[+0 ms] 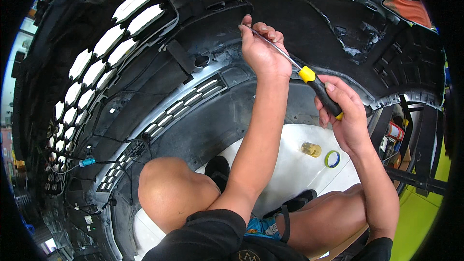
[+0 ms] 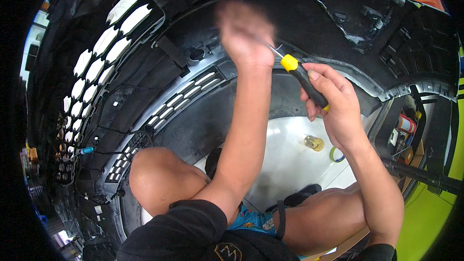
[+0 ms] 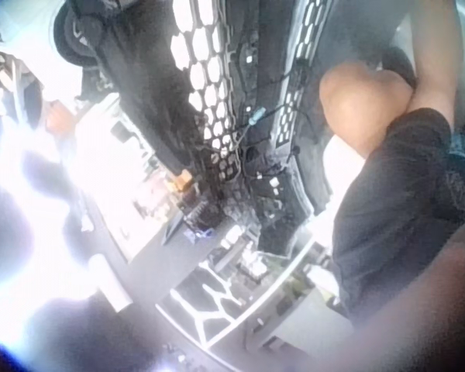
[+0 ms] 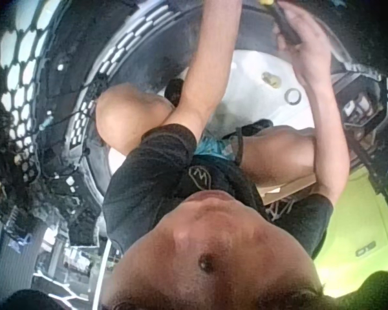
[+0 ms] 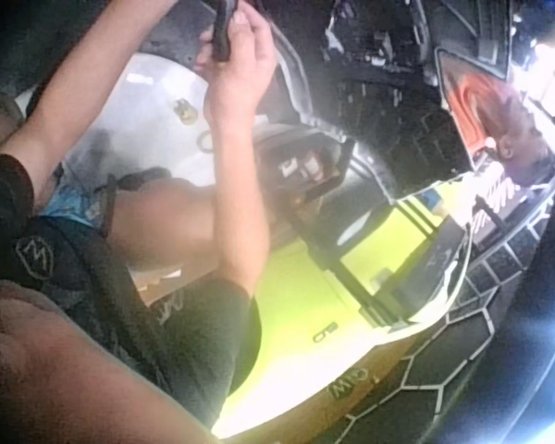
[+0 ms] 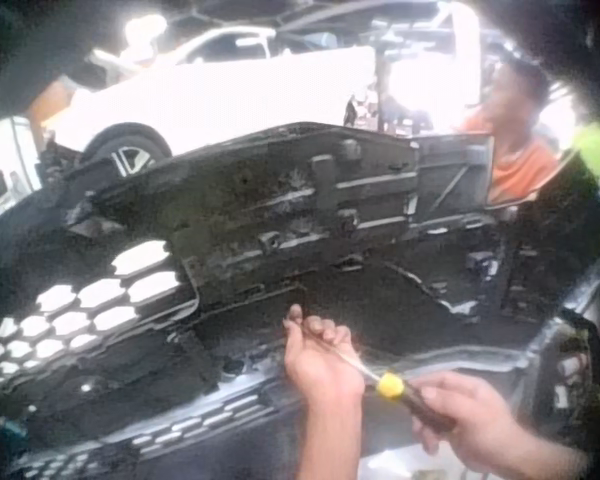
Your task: The person uses a screwdriver to remove screws from a black plastic car part while sitting on the floor. Another person assists by holding the part steady.
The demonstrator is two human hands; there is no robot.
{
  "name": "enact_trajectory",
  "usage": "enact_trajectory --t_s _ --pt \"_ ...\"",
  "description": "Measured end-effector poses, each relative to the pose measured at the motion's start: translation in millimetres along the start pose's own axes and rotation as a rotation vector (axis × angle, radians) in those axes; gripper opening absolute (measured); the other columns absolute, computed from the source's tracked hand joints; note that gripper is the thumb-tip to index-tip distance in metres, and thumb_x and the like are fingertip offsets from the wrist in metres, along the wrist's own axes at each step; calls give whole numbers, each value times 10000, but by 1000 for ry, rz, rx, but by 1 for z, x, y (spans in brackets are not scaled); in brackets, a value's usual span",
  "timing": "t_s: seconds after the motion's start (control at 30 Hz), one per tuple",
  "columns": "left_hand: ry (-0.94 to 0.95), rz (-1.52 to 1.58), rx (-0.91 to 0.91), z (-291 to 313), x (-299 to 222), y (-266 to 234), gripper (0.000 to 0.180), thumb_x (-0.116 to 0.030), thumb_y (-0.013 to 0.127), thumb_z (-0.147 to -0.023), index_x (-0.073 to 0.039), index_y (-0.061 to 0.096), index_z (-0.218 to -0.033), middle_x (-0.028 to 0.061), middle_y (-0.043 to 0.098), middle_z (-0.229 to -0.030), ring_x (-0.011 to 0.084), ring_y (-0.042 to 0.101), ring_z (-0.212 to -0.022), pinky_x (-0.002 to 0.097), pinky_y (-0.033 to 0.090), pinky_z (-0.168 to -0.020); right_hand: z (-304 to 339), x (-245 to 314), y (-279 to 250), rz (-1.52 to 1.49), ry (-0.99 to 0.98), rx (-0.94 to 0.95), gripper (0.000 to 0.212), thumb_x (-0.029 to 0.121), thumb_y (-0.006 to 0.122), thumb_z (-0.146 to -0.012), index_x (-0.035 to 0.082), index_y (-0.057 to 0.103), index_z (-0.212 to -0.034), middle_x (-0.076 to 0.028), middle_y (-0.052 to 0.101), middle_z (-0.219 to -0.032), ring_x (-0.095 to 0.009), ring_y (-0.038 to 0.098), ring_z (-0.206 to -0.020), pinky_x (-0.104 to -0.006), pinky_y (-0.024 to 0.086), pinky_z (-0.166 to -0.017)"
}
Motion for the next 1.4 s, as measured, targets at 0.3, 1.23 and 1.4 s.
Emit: enact_trajectory --t_s 0.3,1.23,1.4 --pt "-87 -239 -249 21 49 -18 275 -356 391 -1112 -142 556 -1160 -11 544 -761 94 478 -628 261 364 -573 0 -6 -30 39 42 -126 369 264 544 -1007 7 602 -1265 -41 621 -780 -93 516 -563 -244 437 -548" --pt "-166 -424 -558 68 97 -124 308 -321 369 -1108 -102 583 -1077 4 535 -771 121 479 -651 273 402 -598 12 -44 -100 459 324 -59 407 216 617 -969 -7 579 -1307 -33 635 -861 -88 579 -651 -263 496 -594" --pt "-150 -401 -551 70 98 -140 172 -204 481 -1026 -112 585 -924 -3 529 -755 132 489 -627 299 358 -565 16 -51 -98 547 385 11 357 208 591 -989 13 581 -1288 -33 625 -879 -83 566 -648 -248 488 -612"
Point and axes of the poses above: each hand's wrist, its own z-axis away from the middle knuckle, its own y-axis out of the palm, x = y × z, the point moved 4 cm from there along -z, towards the middle knuckle
